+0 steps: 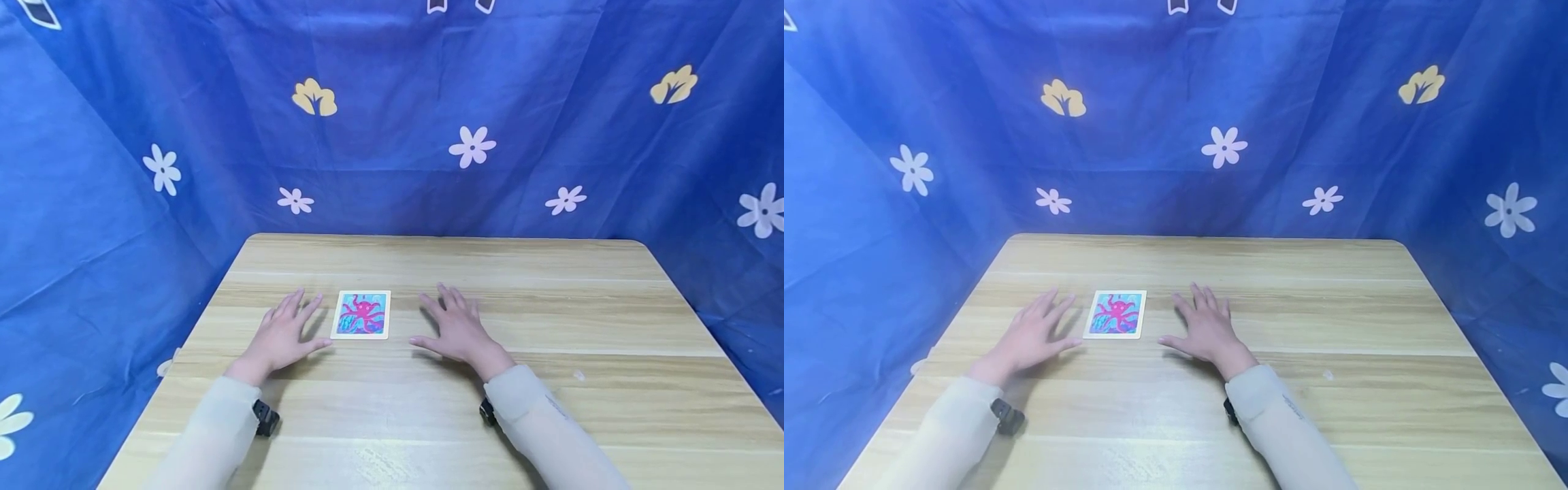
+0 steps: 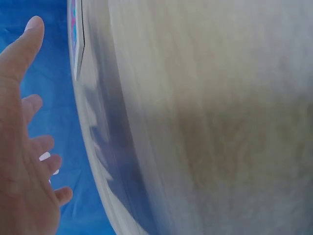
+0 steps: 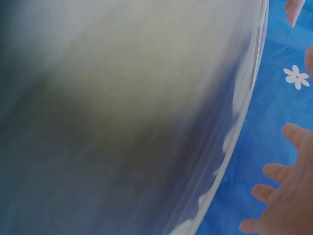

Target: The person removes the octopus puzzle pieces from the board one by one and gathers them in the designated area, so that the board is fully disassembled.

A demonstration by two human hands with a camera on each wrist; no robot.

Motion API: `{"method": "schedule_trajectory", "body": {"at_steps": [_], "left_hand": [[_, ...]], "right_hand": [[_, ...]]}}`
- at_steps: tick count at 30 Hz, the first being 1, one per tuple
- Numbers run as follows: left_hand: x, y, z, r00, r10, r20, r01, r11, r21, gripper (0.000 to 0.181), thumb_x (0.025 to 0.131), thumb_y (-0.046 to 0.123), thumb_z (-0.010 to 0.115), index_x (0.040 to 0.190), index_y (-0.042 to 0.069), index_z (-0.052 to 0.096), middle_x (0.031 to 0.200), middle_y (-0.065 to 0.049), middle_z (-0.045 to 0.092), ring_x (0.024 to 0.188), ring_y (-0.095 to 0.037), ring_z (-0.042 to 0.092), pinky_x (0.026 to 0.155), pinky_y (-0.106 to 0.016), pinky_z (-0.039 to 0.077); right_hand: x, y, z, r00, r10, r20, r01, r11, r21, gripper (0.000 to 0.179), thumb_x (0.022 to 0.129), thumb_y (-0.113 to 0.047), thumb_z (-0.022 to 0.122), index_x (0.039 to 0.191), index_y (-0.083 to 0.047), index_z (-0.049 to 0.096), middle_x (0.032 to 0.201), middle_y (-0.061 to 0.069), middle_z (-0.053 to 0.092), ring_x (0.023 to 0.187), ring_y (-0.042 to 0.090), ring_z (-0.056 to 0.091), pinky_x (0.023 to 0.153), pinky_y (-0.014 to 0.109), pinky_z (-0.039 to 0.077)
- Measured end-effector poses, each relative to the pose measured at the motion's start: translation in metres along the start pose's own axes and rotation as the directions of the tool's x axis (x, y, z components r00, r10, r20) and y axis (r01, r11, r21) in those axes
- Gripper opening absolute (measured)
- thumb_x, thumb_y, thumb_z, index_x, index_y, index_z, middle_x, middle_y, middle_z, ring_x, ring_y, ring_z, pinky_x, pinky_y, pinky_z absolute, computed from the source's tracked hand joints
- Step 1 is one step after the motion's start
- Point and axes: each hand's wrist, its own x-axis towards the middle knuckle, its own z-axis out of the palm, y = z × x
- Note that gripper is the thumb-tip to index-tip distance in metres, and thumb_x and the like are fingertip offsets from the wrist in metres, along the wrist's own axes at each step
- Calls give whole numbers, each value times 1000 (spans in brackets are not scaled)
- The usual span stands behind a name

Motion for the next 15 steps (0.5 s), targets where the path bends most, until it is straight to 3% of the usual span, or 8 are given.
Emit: {"method": "schedule_trajectory", "body": {"at_steps": [15], "left_hand": [[11,-6,-1,993,106,49,-105,994,-39,81,87,57,60,149,12,33,152,-18,26,139,-38,21,108,-61,21]], "right_hand": [[29,-18,10,995,-36,89,32,998,50,87,81,-69,56,151,-24,30,155,15,19,141,36,15,109,63,12]]}}
